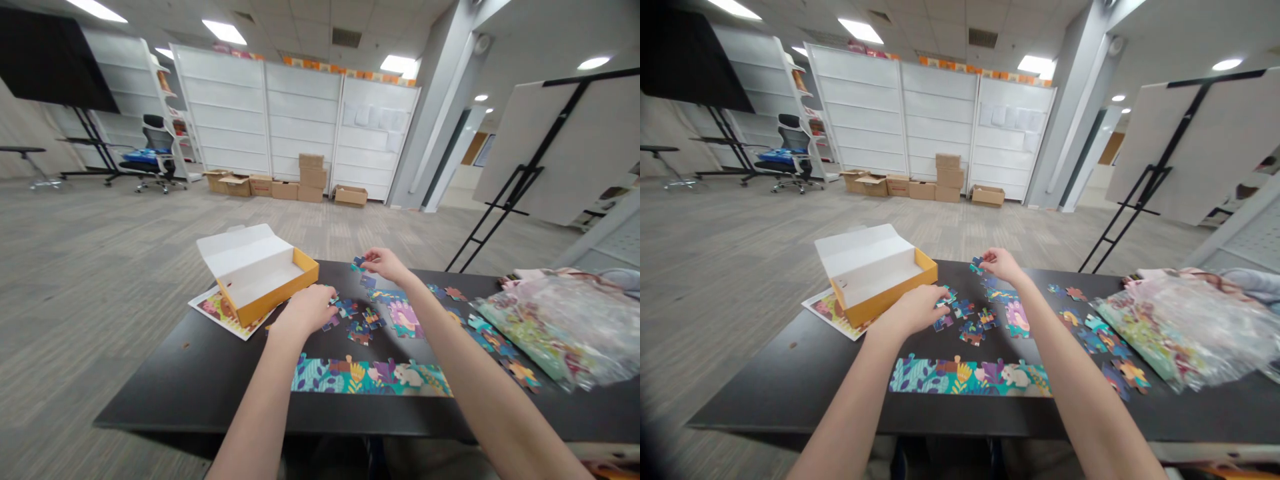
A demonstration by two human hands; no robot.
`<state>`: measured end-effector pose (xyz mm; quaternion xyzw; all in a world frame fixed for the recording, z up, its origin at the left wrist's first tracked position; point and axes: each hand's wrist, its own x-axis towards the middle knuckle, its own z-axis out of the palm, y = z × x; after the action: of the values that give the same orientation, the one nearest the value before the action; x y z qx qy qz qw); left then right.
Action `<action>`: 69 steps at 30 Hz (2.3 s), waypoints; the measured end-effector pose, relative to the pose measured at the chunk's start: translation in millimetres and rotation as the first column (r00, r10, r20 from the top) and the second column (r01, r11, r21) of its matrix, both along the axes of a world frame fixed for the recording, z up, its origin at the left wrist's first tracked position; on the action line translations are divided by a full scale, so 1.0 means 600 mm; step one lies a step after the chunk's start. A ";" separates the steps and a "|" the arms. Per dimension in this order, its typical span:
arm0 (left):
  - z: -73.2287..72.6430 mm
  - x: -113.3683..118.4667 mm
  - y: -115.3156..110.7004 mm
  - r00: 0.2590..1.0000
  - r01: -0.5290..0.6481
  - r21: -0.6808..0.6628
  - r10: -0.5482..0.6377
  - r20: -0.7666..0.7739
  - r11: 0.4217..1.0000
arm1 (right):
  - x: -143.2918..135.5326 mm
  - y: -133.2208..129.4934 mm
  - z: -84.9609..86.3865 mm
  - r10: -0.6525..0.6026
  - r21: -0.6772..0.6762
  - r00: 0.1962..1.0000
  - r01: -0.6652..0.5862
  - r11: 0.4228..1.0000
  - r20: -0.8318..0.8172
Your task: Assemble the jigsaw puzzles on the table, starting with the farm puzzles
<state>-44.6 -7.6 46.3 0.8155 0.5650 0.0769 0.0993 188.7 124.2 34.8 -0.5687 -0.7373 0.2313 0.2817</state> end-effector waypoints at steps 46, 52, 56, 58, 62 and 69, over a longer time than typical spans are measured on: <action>-0.030 0.139 0.013 0.964 0.249 0.092 -0.256 0.069 0.964 | 0.091 -0.158 -0.058 0.003 -0.175 0.942 -0.066 0.982 -0.336; -0.040 0.151 0.018 0.971 0.238 0.090 -0.238 -0.012 0.967 | 0.090 -0.165 -0.059 0.013 -0.217 0.957 -0.079 0.973 -0.288; -0.041 0.154 0.019 0.975 0.221 0.082 -0.218 -0.050 0.972 | 0.103 -0.162 -0.062 -0.057 -0.090 0.995 0.049 0.995 -0.079; -0.041 0.157 0.018 0.975 0.218 0.084 -0.213 -0.065 0.972 | 0.116 -0.163 -0.063 -0.104 -0.026 0.993 0.105 0.994 0.059; -0.046 0.166 0.018 0.971 0.231 0.082 -0.225 -0.074 0.970 | 0.134 -0.174 -0.058 -0.095 -0.014 0.973 0.100 0.995 0.208; -0.056 0.174 0.021 0.970 0.232 0.123 -0.220 -0.107 0.965 | 0.127 -0.193 -0.040 -0.024 -0.111 0.961 0.057 0.992 0.277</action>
<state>59.9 4.8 13.0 0.8822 0.4657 0.0652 0.0258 264.8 8.4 10.8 -0.6260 -0.7424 0.1876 0.1473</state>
